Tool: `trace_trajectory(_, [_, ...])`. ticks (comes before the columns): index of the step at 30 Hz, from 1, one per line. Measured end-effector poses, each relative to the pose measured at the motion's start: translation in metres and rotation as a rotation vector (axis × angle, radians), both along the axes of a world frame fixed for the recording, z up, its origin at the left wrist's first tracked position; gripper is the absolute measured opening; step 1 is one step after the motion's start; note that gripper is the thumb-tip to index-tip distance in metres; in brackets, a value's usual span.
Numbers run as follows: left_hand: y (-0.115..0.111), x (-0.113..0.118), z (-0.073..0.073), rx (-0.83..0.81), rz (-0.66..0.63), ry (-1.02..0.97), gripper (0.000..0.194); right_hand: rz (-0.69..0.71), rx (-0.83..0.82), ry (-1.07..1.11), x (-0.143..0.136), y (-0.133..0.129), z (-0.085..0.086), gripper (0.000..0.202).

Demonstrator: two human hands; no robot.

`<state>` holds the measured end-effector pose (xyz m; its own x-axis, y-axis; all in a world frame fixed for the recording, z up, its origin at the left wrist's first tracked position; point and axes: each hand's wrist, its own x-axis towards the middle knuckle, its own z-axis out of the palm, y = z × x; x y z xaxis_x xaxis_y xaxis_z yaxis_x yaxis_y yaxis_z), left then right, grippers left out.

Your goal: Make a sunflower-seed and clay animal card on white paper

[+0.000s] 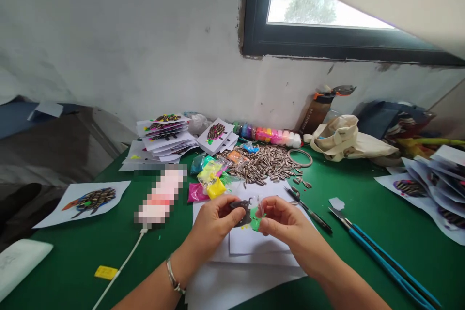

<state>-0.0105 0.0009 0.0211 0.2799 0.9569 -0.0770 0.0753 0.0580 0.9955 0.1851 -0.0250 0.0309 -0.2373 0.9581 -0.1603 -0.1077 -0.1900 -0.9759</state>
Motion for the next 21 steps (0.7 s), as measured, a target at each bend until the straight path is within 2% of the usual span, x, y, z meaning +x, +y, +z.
trace_trajectory(3, [-0.0021,0.0009,0.0006,0.026,-0.011,0.040,0.026,0.013,0.029,-0.004,-0.0047,-0.0030,-0.0002,0.020])
trace_trajectory(7, [-0.0028,0.0028,-0.0004,0.023,-0.040,0.077,0.027,0.090,0.130,-0.174,-0.0062,-0.0058,0.0011,0.029])
trace_trajectory(10, [-0.0018,0.0022,-0.0001,0.018,-0.009,0.043,0.027,0.039,0.204,-0.248,-0.0039,-0.0060,0.0007,0.030])
trace_trajectory(13, [-0.0012,0.0004,0.0019,-0.007,0.011,-0.043,0.028,-0.030,0.202,-0.192,-0.0018,-0.0054,-0.0016,0.021])
trace_trajectory(16, [-0.0016,-0.0005,0.0047,-0.033,-0.006,-0.076,0.031,0.040,0.202,-0.139,-0.0022,-0.0062,-0.0026,0.021])
trace_trajectory(18, [-0.0020,-0.0003,0.0059,-0.041,-0.014,-0.052,0.033,0.096,0.263,-0.191,-0.0036,-0.0074,-0.0021,0.025])
trace_trajectory(21, [-0.0019,0.0004,0.0065,-0.059,-0.008,-0.030,0.036,0.049,0.390,-0.340,-0.0049,-0.0083,-0.0019,0.016])
